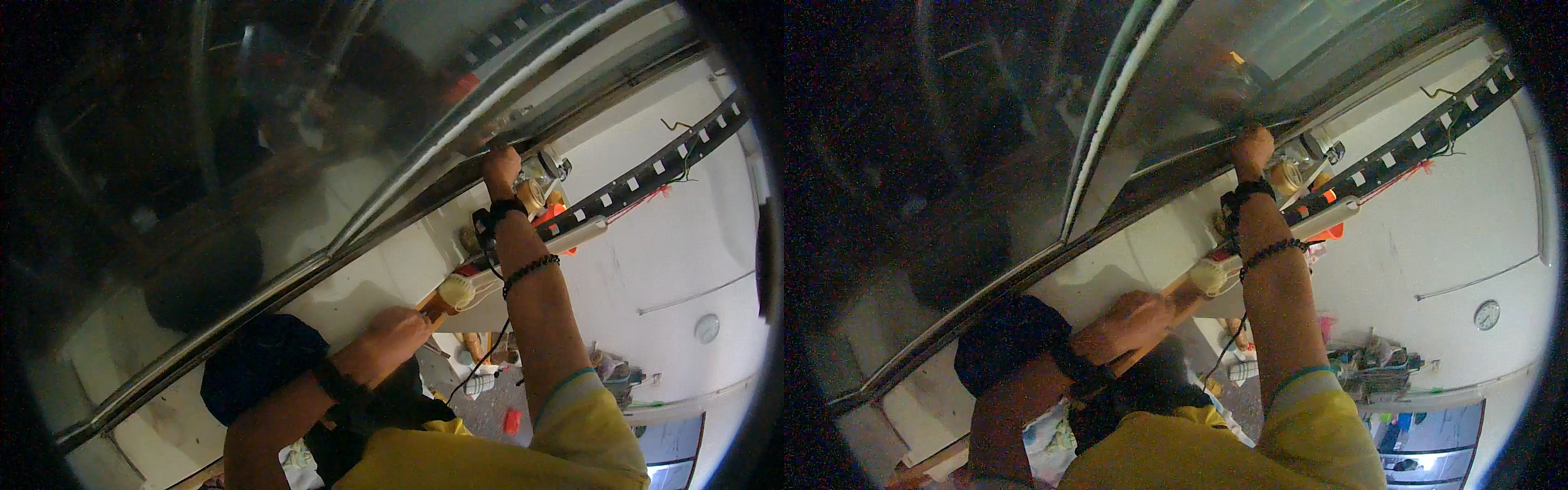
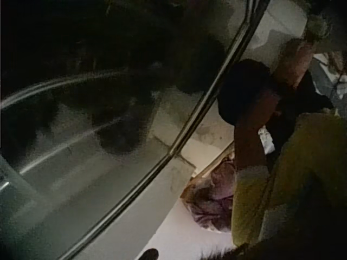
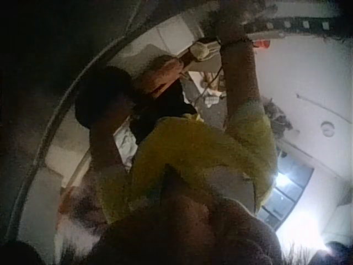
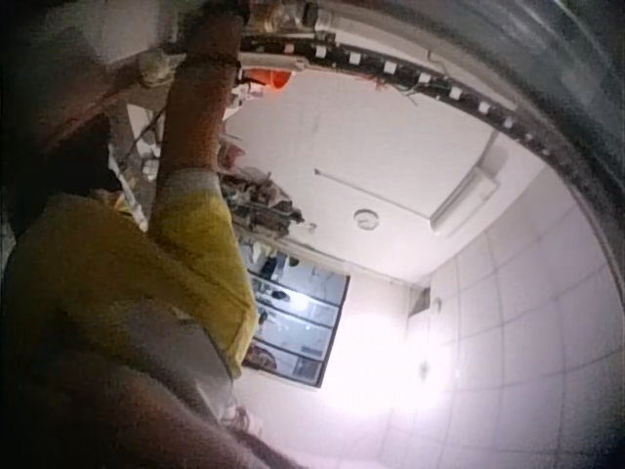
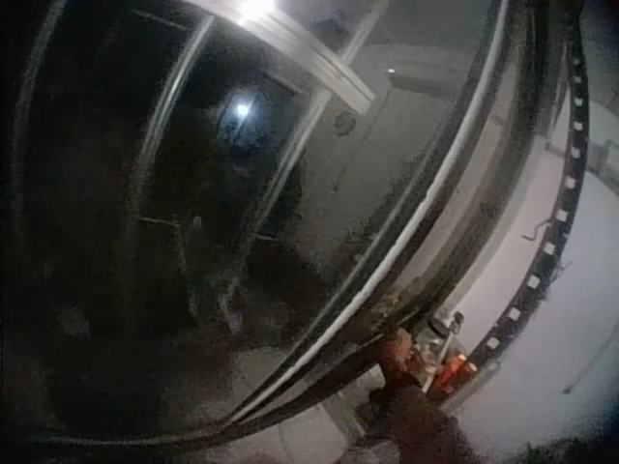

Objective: The person walks through a cluttered room and approaches a window. They use a toothbrush to scrub the window frame and the glass surface, focusing on the edges and corners.

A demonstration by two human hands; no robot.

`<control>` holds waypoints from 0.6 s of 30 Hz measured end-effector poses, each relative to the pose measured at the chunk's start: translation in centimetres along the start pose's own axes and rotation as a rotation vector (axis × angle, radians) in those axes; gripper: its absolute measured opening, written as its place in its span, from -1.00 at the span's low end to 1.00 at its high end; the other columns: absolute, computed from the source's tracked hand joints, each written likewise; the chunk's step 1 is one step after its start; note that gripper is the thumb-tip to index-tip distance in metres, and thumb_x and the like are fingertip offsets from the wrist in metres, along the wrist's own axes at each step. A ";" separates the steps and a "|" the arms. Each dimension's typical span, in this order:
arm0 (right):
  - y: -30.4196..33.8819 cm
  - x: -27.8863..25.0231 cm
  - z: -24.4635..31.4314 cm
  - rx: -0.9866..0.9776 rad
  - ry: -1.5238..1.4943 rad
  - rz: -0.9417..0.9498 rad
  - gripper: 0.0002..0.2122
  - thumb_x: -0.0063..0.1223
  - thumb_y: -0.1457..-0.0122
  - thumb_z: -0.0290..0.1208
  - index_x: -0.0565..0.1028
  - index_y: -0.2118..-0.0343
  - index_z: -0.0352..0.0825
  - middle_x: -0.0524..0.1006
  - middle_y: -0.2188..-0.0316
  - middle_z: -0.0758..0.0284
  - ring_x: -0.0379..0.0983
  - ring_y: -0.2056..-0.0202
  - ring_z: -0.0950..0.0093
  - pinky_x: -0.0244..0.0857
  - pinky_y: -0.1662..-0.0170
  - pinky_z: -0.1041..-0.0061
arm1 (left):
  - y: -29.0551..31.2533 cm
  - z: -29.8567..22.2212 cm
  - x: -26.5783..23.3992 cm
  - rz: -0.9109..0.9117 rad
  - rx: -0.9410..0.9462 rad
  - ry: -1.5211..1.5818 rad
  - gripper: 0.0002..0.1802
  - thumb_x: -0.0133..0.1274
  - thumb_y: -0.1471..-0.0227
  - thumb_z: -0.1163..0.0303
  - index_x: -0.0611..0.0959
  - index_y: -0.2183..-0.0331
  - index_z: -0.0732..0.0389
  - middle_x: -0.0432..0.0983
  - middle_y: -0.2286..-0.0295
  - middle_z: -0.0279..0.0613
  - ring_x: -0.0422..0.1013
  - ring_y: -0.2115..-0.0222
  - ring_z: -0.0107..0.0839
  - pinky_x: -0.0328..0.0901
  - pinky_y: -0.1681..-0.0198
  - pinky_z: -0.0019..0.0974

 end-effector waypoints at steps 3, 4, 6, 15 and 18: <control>-0.7 1.6 -2.2 -0.058 -0.002 -0.012 -0.82 -0.01 0.11 -0.43 0.51 0.46 -0.41 0.50 0.55 0.07 0.45 0.44 0.13 0.31 0.41 0.30 | 2.9 -1.3 -3.9 -0.404 0.150 0.071 -0.87 -0.07 0.06 0.49 0.55 0.40 0.23 0.44 0.52 -0.12 0.41 0.43 -0.31 0.32 0.38 -0.29; -0.9 2.1 -2.9 -0.040 -0.045 -0.020 -0.82 -0.01 0.11 -0.42 0.51 0.45 -0.42 0.49 0.55 0.07 0.45 0.44 0.13 0.31 0.41 0.30 | 3.3 -1.5 -4.6 -0.519 0.183 0.073 -0.87 -0.08 0.06 0.50 0.55 0.40 0.23 0.44 0.52 -0.13 0.40 0.44 -0.30 0.32 0.39 -0.29; -0.6 2.8 -2.2 -0.024 -0.142 -0.020 -0.80 0.00 0.10 -0.42 0.51 0.43 -0.42 0.49 0.55 0.06 0.45 0.45 0.12 0.31 0.42 0.30 | 4.0 -1.3 -4.2 -0.666 0.246 0.082 -0.88 -0.08 0.07 0.51 0.54 0.41 0.23 0.44 0.52 -0.13 0.40 0.45 -0.28 0.31 0.41 -0.27; -3.0 7.8 -6.0 -0.156 0.524 0.212 -0.77 0.12 0.10 -0.17 0.54 0.53 -0.25 0.53 0.52 0.26 0.48 0.50 0.33 0.38 0.43 0.42 | -0.2 0.7 1.5 -0.300 0.160 0.240 -0.88 -0.09 0.06 0.46 0.53 0.50 0.26 0.40 0.62 -0.09 0.39 0.55 -0.20 0.29 0.52 -0.21; -1.9 7.0 -5.1 -0.242 0.402 0.118 -0.73 0.08 0.08 -0.11 0.55 0.52 -0.25 0.53 0.49 0.24 0.49 0.44 0.32 0.37 0.37 0.42 | 1.0 0.8 1.4 -0.593 0.300 0.261 -0.88 -0.09 0.07 0.45 0.53 0.51 0.26 0.39 0.63 -0.08 0.39 0.57 -0.17 0.28 0.53 -0.17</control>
Point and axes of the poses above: each hand's wrist, its own y-axis away from the middle knuckle, its own x-axis out of the palm, z = x × y, the point moved 3 cm from there along -y, towards the middle knuckle
